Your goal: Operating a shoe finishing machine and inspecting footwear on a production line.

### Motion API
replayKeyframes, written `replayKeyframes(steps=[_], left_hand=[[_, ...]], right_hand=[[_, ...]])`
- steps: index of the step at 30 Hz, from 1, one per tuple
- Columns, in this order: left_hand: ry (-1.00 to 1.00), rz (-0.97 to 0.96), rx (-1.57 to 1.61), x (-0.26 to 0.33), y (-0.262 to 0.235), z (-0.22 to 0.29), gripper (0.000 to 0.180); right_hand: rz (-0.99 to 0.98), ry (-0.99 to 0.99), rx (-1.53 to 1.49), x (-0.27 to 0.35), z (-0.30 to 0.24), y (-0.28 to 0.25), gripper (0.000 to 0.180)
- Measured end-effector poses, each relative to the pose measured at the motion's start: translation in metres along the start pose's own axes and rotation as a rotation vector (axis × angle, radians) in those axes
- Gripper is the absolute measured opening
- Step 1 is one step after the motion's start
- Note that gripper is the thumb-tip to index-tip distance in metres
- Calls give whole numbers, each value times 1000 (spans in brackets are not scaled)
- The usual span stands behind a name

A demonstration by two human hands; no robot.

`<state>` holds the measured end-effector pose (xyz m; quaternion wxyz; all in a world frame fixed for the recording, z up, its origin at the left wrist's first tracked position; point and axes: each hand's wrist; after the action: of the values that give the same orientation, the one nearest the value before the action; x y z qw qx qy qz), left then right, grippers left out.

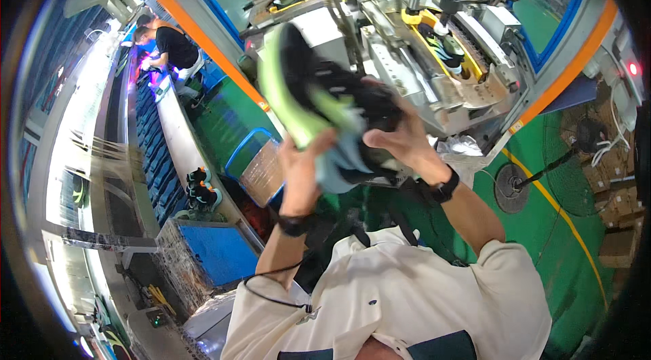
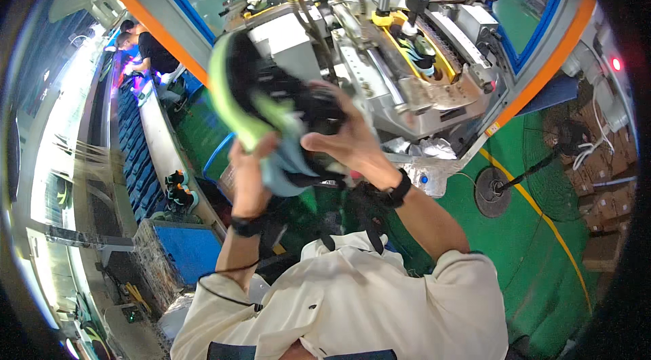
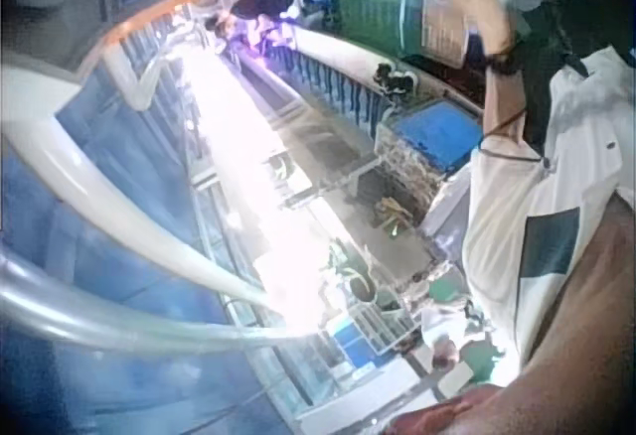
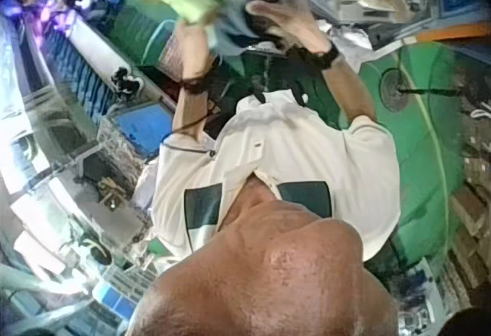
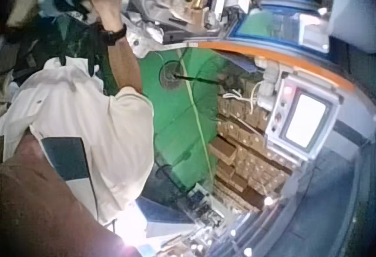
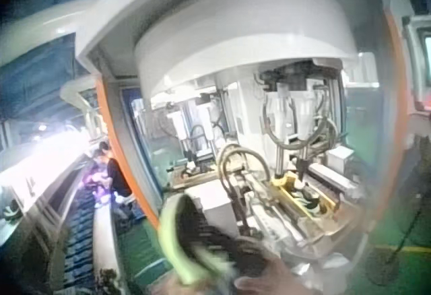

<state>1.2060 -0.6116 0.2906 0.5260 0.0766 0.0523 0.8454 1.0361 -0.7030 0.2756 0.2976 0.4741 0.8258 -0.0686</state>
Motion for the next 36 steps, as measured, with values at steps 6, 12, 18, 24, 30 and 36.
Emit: replayKeyframes(steps=[6,12,18,24,30,36], left_hand=[[-15,-465,-106,-78,134,-39,49],[3,-233,-661,-242,191,-113,48],[51,30,-988,-342,206,-178,38],[-223,6,-485,-326,138,-134,31],[-599,-243,193,-233,28,-84,18],[-553,-104,-42,-108,-90,-7,36]], right_hand=[[605,208,156,24,0,-132,56],[854,161,408,45,-11,-228,58],[897,165,658,28,-30,-243,55],[685,250,1034,-77,-10,-292,43],[265,529,1259,-227,71,-266,38],[85,828,1365,-276,217,-182,68]])
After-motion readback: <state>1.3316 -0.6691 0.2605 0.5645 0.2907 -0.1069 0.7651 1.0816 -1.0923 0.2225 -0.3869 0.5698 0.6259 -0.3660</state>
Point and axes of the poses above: each hand's wrist, its own x-axis away from the middle knuckle, its own y-axis out of the palm, z = x × y, and after that the axes turned 6 degrees about -y, right-handed
